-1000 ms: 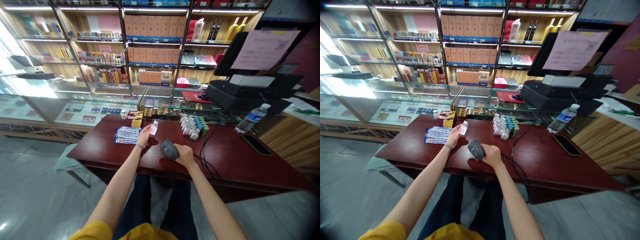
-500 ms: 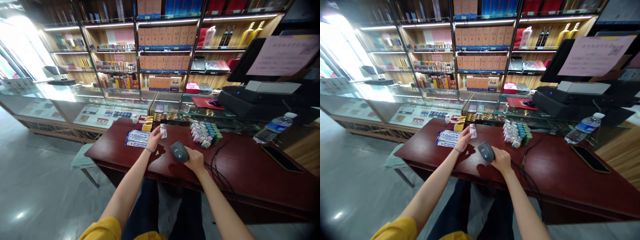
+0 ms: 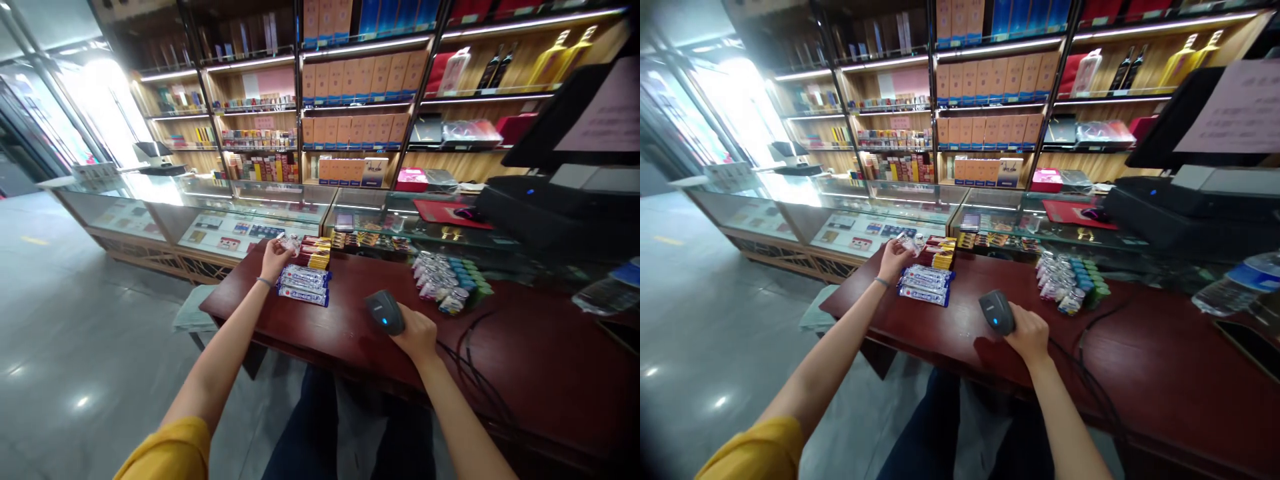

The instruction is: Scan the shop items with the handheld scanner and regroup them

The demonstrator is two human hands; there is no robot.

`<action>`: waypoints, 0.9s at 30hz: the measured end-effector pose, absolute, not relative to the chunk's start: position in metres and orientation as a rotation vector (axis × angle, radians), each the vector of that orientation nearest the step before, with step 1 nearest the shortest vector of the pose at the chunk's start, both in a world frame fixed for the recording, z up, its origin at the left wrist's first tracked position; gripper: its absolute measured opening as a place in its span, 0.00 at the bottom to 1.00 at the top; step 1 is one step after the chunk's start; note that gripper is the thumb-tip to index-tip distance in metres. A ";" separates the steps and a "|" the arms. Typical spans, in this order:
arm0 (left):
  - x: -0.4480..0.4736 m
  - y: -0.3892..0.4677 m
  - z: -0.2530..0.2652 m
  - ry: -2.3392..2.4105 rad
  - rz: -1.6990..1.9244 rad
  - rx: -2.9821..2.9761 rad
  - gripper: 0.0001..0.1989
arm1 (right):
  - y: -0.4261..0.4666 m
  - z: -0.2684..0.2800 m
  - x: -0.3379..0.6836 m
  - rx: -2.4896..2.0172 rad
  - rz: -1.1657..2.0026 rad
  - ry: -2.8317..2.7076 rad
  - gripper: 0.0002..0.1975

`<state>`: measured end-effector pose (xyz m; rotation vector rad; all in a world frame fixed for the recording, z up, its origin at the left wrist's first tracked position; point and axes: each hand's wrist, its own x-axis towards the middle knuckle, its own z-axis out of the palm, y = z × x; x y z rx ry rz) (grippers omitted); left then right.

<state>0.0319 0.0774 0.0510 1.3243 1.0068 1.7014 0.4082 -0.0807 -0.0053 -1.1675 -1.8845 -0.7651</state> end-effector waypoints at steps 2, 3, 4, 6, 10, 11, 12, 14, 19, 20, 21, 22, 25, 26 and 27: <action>0.011 0.091 0.044 1.221 1.692 1.399 0.28 | -0.080 -0.007 0.410 -1.165 -0.787 -1.893 0.16; 0.004 0.098 0.041 1.330 1.659 1.451 0.27 | -0.080 -0.008 0.410 -1.158 -0.801 -1.901 0.16; -0.003 0.104 0.037 1.423 1.612 1.505 0.27 | -0.080 -0.008 0.411 -1.148 -0.816 -1.906 0.17; -0.010 0.114 0.031 1.565 1.512 1.596 0.26 | -0.079 -0.009 0.411 -1.132 -0.841 -1.910 0.17; -0.009 0.133 0.021 1.739 1.350 1.724 0.26 | -0.079 -0.009 0.411 -1.134 -0.853 -1.901 0.17; -0.007 0.138 0.018 1.759 1.314 1.764 0.26 | -0.079 -0.008 0.411 -1.140 -0.854 -1.897 0.17; -0.005 0.142 0.015 1.768 1.282 1.803 0.25 | -0.080 -0.008 0.411 -1.146 -0.855 -1.893 0.17; -0.001 0.151 0.010 1.769 1.232 1.868 0.24 | -0.080 -0.007 0.411 -1.164 -0.851 -1.892 0.16; 0.003 0.168 0.003 1.742 1.180 1.899 0.24 | -0.081 -0.007 0.410 -1.178 -0.850 -1.886 0.15; 0.003 0.171 0.002 1.731 1.177 1.892 0.24 | -0.081 -0.007 0.410 -1.177 -0.848 -1.885 0.16; 0.003 0.174 0.001 1.718 1.175 1.882 0.25 | -0.081 -0.007 0.411 -1.180 -0.842 -1.886 0.16; 0.002 0.176 0.000 1.702 1.172 1.872 0.26 | -0.081 -0.007 0.411 -1.183 -0.835 -1.889 0.16; 0.000 0.181 -0.004 1.634 1.174 1.835 0.27 | -0.081 -0.006 0.410 -1.187 -0.816 -1.900 0.16; -0.002 0.183 -0.007 1.610 1.176 1.818 0.28 | -0.081 -0.005 0.410 -1.184 -0.816 -1.902 0.16; -0.003 0.184 -0.009 1.586 1.179 1.799 0.28 | -0.081 -0.004 0.410 -1.180 -0.816 -1.904 0.16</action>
